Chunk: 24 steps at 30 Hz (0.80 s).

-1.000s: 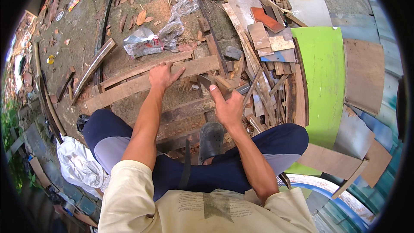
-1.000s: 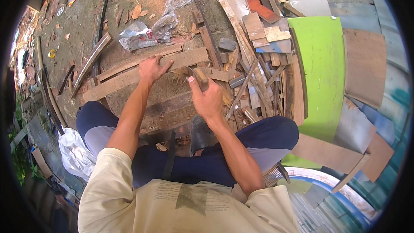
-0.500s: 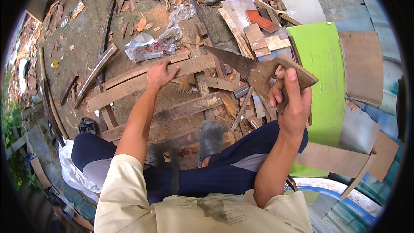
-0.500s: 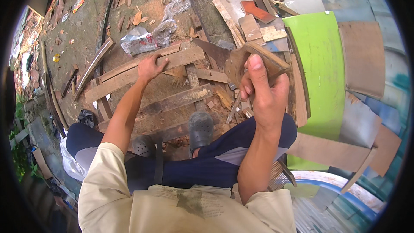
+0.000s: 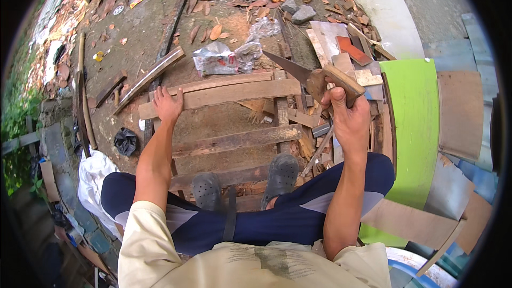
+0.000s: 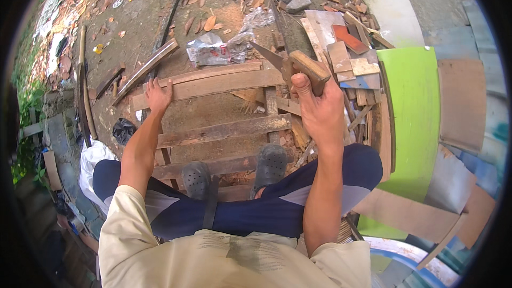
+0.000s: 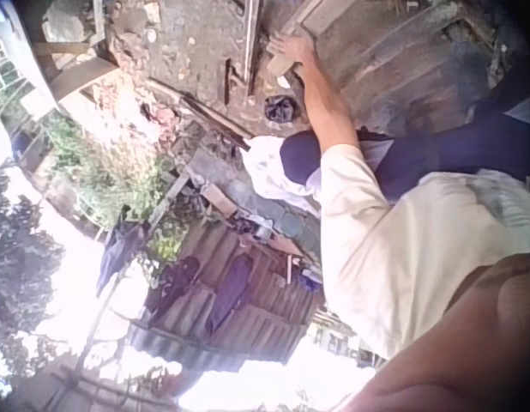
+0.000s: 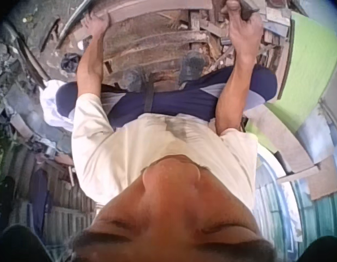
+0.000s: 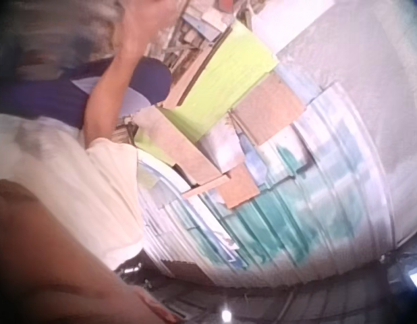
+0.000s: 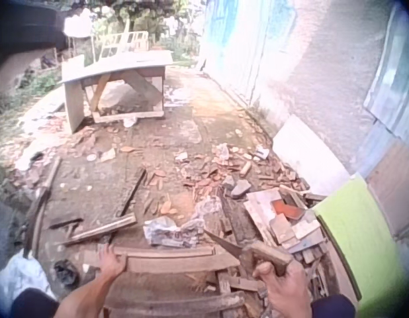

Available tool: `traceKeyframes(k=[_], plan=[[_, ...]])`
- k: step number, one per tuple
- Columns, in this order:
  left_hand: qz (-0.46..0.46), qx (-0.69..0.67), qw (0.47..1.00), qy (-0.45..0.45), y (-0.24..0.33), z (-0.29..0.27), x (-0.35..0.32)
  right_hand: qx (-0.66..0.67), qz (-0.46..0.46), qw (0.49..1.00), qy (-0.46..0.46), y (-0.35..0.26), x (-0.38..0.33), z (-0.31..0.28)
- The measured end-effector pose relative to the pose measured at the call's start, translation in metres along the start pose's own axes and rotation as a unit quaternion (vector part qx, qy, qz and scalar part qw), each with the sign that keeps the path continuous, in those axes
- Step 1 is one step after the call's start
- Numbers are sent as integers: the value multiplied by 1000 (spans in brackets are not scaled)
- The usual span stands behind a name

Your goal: The person uses a hand saw to cut a wooden plank placed on a wooden pallet. They hold the wood steady with one hand and saw with the other, eventually cutting through the plank.

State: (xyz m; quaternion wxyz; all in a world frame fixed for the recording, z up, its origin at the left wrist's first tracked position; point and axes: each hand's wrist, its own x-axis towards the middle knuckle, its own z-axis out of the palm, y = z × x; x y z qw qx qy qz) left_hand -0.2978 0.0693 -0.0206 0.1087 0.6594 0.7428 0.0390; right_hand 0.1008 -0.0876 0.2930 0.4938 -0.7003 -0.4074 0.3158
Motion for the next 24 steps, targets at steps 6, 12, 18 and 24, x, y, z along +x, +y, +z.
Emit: traceKeyframes(k=[6, 12, 18, 24], plan=[[-152, -34, 982, -108, -108, -30, 23, 45, 76, 990, -106, -42, -12, 69], [-208, -138, 927, -282, -164, -53, 48, 114, 91, 964, -222, -85, -51, 124], [-250, -335, 831, -366, -189, -22, 51, 64, 146, 928, -336, -67, -87, 234], [-225, -373, 815, -381, -172, -10, 56, 47, 149, 921, -356, -20, -96, 317]])
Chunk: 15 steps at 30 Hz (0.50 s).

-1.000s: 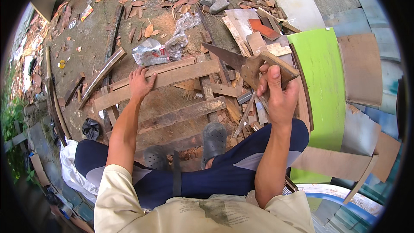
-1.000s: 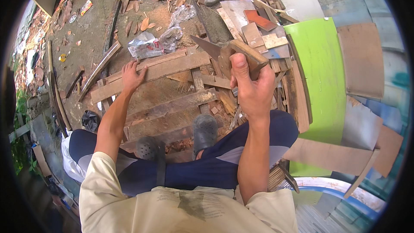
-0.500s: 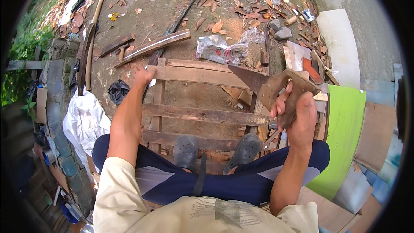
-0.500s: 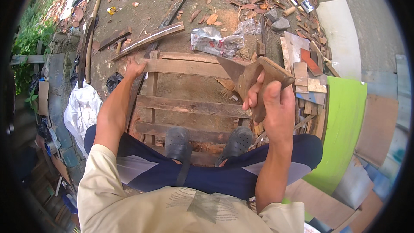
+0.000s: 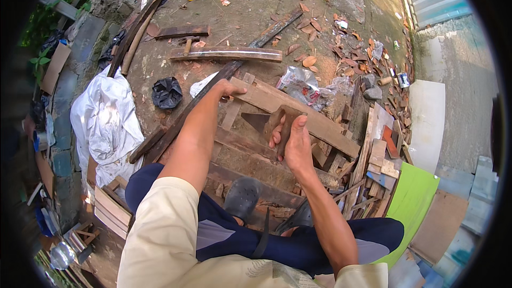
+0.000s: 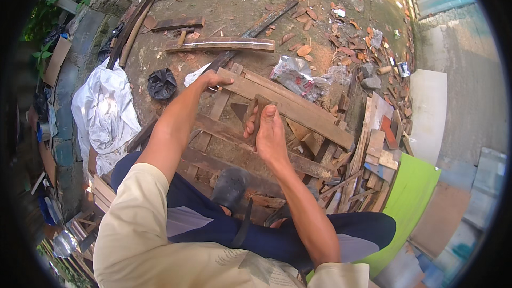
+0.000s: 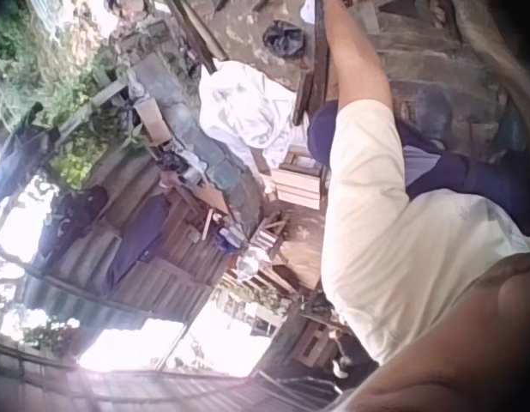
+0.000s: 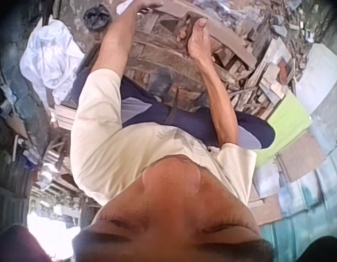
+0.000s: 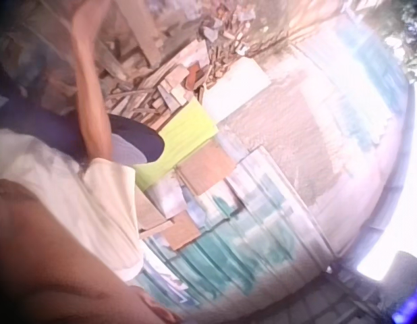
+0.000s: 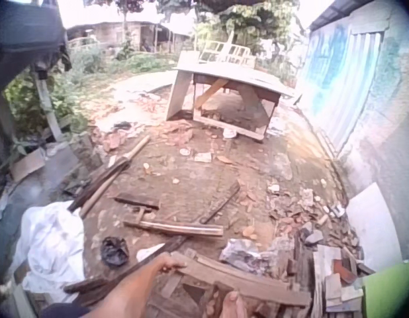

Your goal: The person uses a hand saw to cut a wooden plank placed on a wooden pallet. They hold the wood steady with one hand and saw with the other, eventually cutting through the plank.

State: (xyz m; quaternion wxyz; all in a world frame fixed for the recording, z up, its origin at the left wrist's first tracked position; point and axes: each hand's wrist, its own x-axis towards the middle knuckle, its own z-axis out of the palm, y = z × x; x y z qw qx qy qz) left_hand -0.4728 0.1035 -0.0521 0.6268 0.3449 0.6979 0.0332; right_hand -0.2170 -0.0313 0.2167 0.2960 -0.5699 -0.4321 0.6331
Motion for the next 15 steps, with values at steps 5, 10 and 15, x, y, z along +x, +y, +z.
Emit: traceKeyframes(k=[5, 10, 15], plan=[[12, -71, 997, 38, 7, 18, -26, 22, -35, 999, 20, 17, 40, 30], [39, -45, 998, 25, 10, 14, -42, 12, -43, 999, 30, 16, 60, 56], [57, -24, 997, 50, 17, 13, -56, -42, -82, 995, 44, 23, 68, 90]])
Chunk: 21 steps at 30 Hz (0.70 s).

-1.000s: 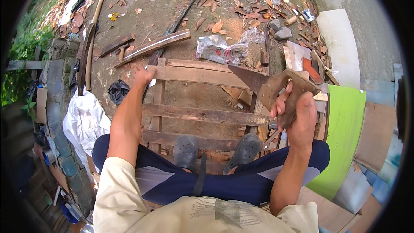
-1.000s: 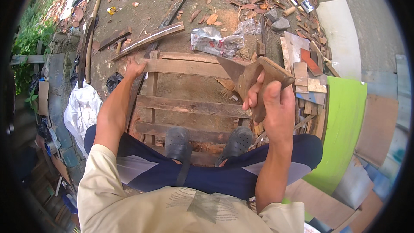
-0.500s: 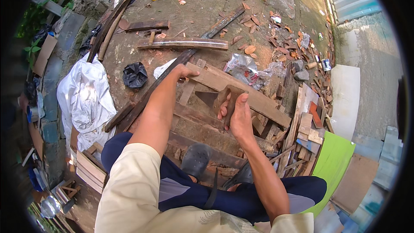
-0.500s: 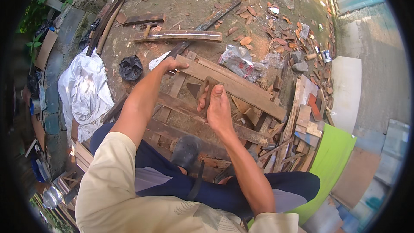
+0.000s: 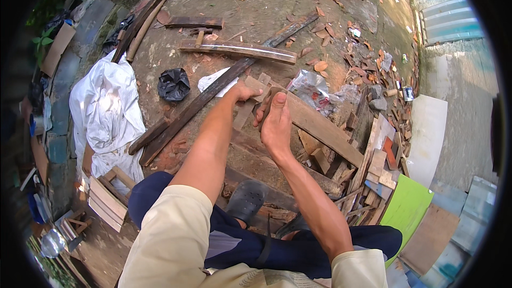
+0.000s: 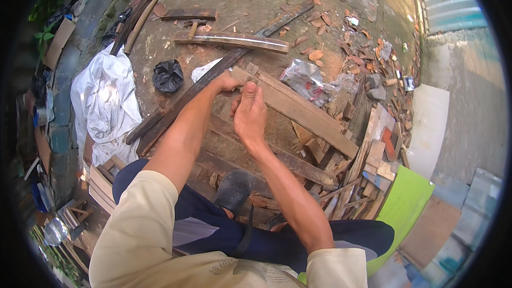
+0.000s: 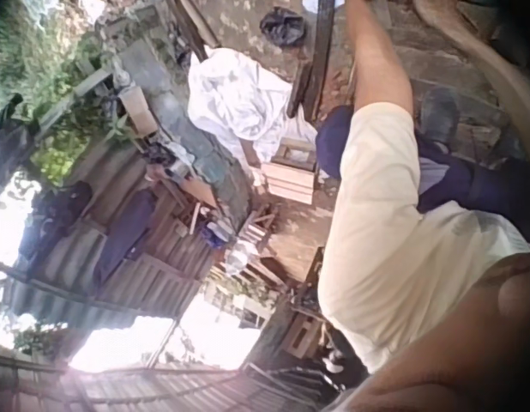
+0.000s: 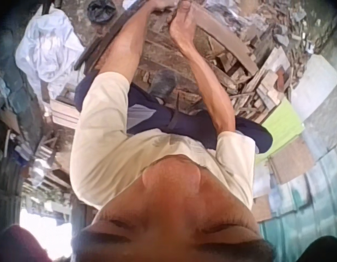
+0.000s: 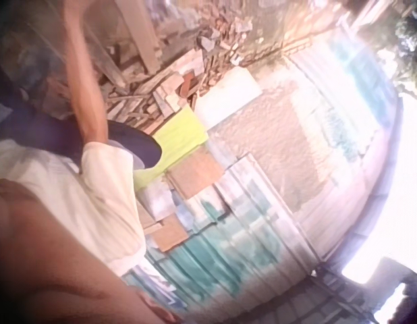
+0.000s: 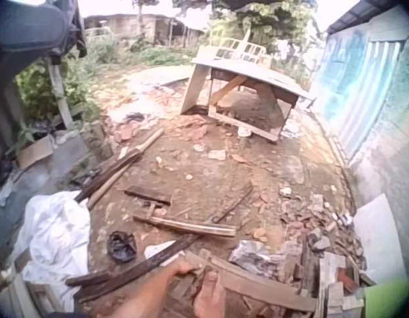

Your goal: The person uses a hand saw to cut a wooden plank placed on a wooden pallet. They hold the wood steady with one hand and saw with the other, eventually cutting through the plank.

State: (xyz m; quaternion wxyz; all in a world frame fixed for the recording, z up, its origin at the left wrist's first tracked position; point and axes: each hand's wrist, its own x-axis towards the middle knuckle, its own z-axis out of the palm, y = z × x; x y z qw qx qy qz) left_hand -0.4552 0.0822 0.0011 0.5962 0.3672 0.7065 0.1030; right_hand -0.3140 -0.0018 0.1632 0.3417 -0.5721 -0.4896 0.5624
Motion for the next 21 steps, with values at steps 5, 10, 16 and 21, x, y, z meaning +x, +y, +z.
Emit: traceKeyframes(k=[5, 10, 16, 21], plan=[[40, 7, 999, -20, -1, -2, 1, -17, 8, 1000, 2, -2, 10, 4], [42, 0, 999, 9, -10, -2, 2, 26, 13, 1000, 7, -24, 7, 0], [37, 13, 999, 1, -2, 2, 9, 13, 8, 1000, 19, -1, 7, 4], [22, 25, 999, 14, -17, 3, 18, 58, 12, 998, 24, -7, -9, 8]])
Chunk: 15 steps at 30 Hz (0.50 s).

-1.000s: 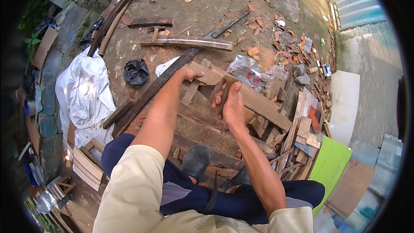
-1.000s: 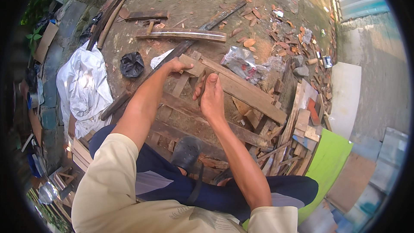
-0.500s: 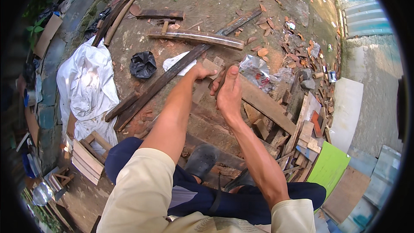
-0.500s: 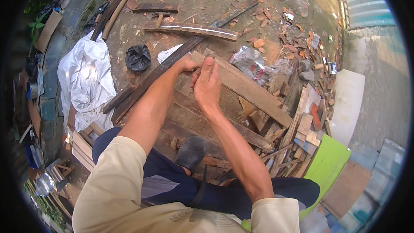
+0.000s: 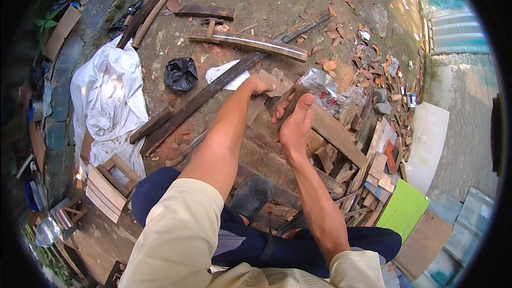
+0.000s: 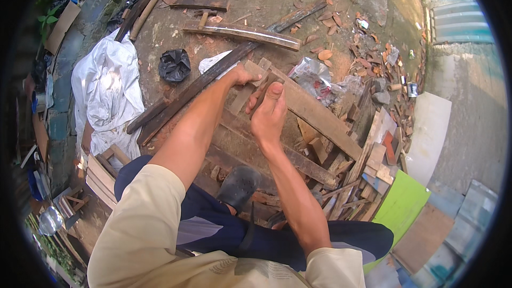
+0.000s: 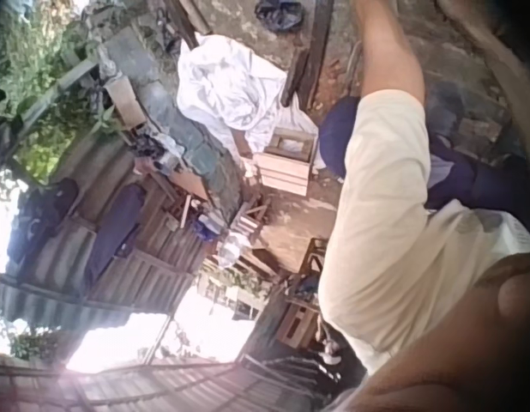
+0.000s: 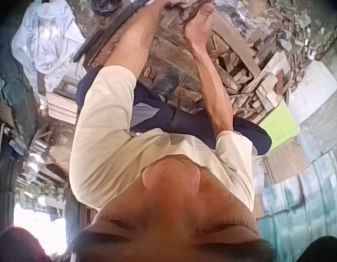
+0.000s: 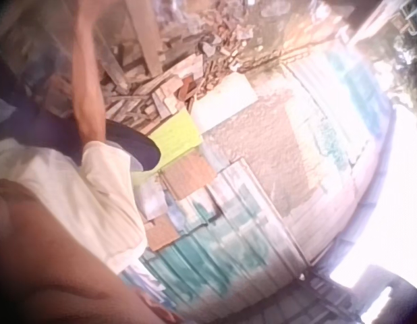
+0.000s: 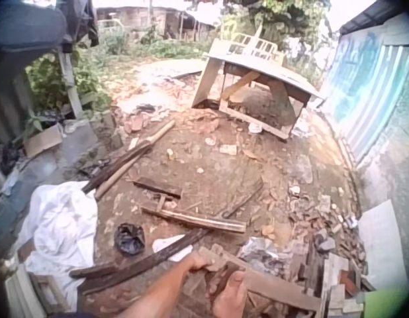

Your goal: The person uses a hand saw to cut a wooden plank placed on a wooden pallet. They hold the wood steady with one hand and saw with the other, eventually cutting through the plank.

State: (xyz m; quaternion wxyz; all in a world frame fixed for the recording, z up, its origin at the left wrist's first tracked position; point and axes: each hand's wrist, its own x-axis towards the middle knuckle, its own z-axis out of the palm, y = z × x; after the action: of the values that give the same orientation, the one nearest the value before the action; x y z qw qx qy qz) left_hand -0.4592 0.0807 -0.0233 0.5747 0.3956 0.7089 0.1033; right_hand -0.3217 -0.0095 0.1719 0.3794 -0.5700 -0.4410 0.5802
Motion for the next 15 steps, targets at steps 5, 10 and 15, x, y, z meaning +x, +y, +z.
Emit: traceKeyframes(k=[5, 10, 15], plan=[[-17, 55, 998, -27, 23, 4, -7, 0, -33, 999, 12, 32, 10, -7], [-8, 123, 992, -21, 2, -5, 7, 0, -29, 1000, 10, 12, -7, 0], [20, 169, 984, -45, 1, 11, 35, -43, -26, 999, 13, 39, 16, -1]])
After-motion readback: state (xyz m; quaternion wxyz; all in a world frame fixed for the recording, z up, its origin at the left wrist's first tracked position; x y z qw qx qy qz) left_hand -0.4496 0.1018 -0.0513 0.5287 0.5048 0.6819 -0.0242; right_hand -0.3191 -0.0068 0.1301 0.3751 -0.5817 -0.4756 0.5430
